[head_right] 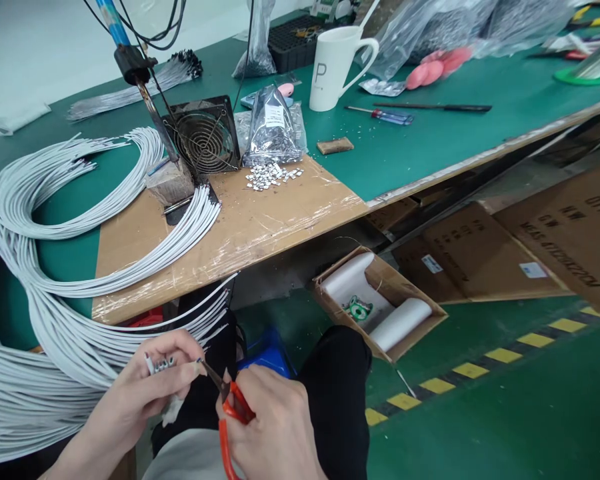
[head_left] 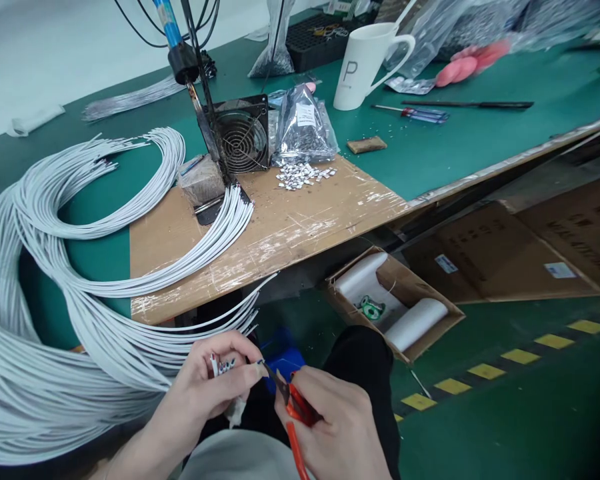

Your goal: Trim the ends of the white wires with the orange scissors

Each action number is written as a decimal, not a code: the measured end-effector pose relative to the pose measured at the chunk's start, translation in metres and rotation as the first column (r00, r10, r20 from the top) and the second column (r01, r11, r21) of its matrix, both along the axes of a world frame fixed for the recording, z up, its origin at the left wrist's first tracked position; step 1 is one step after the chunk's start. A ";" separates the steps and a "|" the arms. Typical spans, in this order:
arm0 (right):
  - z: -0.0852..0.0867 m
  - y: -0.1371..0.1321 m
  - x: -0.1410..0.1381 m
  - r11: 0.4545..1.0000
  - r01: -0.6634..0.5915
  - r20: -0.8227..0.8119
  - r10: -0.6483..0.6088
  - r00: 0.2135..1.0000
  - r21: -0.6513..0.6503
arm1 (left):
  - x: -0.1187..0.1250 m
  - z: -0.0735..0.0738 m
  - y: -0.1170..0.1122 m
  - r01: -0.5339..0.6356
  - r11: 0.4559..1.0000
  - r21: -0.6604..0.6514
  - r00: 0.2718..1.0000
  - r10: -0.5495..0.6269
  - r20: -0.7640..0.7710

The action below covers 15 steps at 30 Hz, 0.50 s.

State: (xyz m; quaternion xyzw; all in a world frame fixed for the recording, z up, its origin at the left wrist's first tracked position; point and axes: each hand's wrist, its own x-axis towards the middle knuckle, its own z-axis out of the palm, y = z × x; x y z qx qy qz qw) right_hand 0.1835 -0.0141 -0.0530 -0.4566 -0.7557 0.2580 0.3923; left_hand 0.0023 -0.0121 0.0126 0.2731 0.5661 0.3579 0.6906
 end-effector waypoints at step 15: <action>-0.019 -0.012 -0.025 0.987 0.157 -0.188 -0.149 0.971 0.031 | 0.008 0.003 -0.002 -0.133 0.988 0.073 0.990 0.136 -0.036</action>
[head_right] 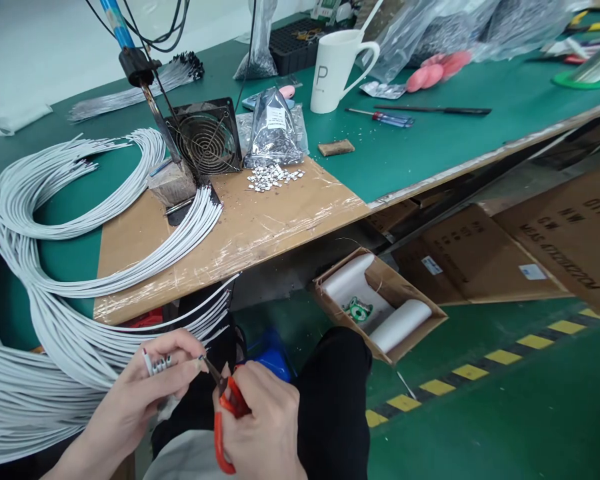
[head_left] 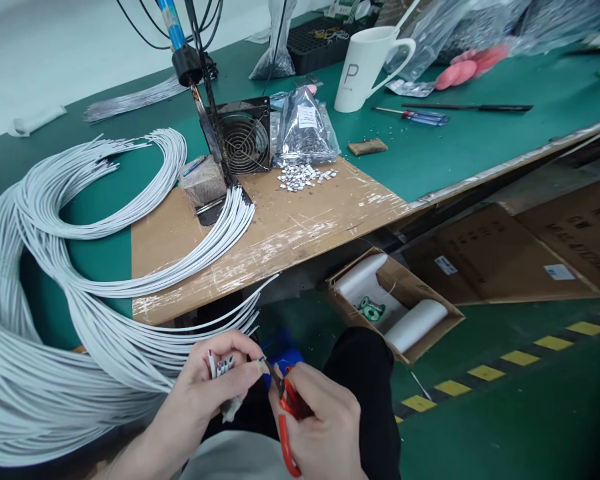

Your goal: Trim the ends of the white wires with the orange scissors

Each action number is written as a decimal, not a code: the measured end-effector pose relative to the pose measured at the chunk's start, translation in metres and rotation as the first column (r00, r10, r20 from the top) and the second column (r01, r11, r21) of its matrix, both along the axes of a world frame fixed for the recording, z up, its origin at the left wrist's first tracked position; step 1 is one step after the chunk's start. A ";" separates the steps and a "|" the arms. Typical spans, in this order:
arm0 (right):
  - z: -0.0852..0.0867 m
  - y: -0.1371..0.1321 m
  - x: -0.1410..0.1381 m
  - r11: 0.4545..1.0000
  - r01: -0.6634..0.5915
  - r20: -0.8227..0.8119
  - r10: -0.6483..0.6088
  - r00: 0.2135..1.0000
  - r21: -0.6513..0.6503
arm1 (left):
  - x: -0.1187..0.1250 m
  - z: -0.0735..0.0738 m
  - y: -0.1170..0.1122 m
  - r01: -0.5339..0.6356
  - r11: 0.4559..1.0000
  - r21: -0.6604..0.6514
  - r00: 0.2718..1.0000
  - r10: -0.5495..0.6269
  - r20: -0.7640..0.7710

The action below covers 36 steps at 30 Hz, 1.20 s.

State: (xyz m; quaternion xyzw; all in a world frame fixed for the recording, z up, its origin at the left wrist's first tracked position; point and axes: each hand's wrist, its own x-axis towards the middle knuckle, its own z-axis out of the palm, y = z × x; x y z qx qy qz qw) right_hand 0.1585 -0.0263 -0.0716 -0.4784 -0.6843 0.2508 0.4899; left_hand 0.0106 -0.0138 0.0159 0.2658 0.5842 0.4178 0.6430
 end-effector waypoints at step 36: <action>0.014 0.019 0.026 0.981 -0.183 0.111 0.188 0.976 -0.058 | -0.006 0.001 -0.002 0.023 0.992 -0.121 1.000 -0.021 0.018</action>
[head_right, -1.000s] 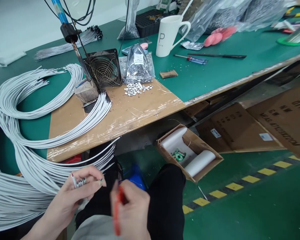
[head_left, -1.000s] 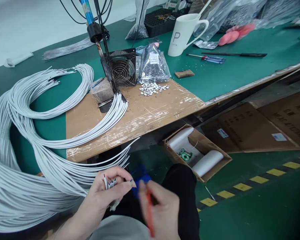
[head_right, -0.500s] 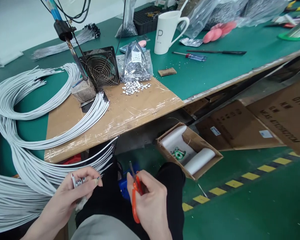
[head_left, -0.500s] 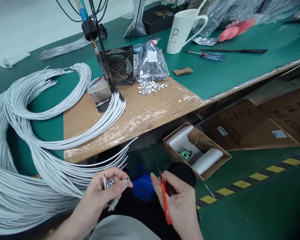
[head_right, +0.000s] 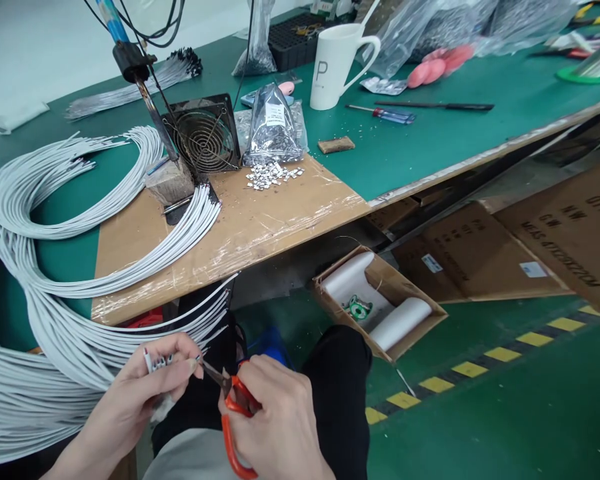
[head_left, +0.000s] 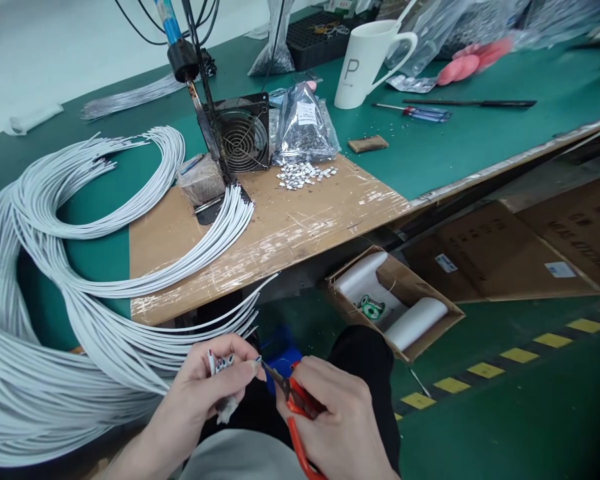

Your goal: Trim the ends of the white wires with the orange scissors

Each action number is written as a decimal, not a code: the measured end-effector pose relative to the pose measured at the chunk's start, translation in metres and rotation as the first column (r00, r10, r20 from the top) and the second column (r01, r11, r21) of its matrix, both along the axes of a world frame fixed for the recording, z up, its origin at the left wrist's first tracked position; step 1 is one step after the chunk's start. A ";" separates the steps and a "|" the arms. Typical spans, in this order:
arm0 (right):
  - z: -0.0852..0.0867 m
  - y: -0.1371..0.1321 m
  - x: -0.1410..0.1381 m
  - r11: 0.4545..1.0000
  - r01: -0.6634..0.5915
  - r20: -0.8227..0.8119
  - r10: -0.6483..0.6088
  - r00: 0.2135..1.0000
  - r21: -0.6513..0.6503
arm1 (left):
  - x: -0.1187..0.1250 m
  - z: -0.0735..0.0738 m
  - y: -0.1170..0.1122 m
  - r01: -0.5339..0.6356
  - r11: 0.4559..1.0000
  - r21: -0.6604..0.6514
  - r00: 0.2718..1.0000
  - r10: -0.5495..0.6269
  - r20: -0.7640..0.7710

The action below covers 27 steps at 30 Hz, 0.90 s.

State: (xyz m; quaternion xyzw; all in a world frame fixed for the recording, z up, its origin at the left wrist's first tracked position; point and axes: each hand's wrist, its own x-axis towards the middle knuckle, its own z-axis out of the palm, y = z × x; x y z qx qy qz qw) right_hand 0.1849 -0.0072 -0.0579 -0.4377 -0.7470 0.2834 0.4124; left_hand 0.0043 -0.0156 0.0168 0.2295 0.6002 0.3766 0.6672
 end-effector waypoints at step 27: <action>0.000 0.000 0.005 0.992 -0.009 0.012 0.008 1.000 0.126 | -0.002 0.000 0.000 0.042 0.998 -0.052 0.998 -0.044 -0.039</action>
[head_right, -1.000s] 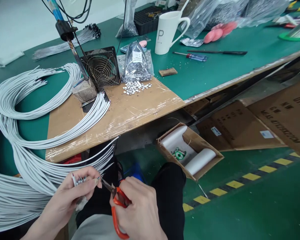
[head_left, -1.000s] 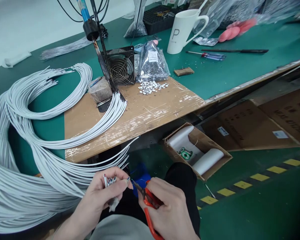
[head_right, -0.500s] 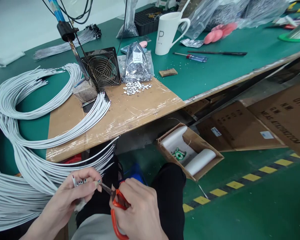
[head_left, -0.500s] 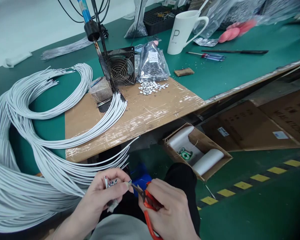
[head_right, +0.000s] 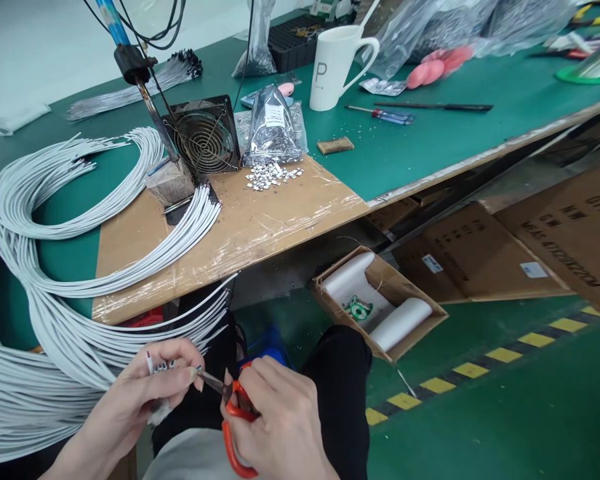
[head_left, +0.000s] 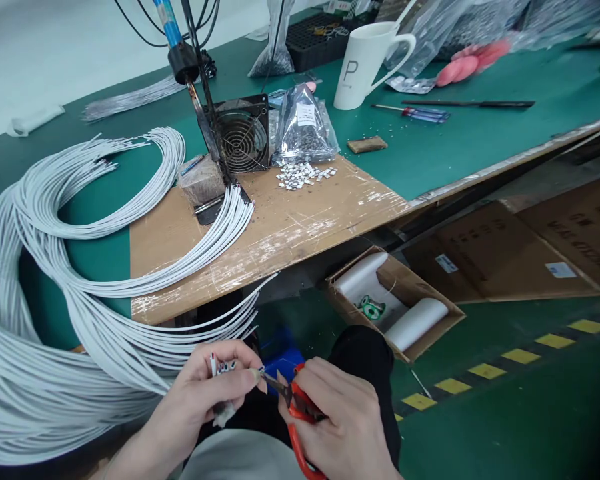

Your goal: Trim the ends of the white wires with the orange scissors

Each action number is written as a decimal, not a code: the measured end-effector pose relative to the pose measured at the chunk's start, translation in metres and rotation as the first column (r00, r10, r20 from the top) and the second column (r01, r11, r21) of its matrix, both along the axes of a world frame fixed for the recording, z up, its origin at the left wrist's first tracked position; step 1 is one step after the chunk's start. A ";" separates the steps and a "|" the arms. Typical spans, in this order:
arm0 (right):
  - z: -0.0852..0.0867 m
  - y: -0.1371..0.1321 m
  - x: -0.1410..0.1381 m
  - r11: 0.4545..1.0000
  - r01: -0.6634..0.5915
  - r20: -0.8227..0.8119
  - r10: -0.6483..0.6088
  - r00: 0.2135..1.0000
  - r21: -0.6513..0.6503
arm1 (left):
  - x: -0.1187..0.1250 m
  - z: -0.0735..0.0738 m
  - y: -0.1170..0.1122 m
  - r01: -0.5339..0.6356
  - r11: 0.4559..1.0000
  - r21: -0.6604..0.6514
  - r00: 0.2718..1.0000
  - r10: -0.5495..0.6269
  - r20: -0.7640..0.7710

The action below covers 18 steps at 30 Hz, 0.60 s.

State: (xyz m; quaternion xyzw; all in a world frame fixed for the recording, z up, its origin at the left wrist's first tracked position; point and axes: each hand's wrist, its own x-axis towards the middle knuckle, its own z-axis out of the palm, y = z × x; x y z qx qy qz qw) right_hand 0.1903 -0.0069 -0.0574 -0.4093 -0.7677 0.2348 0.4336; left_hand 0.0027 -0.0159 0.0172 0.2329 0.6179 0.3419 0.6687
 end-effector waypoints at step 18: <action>-0.005 -0.002 -0.011 0.994 0.054 -0.017 -0.053 0.998 0.093 | -0.003 0.001 0.007 0.099 0.994 -0.035 0.991 -0.095 0.096</action>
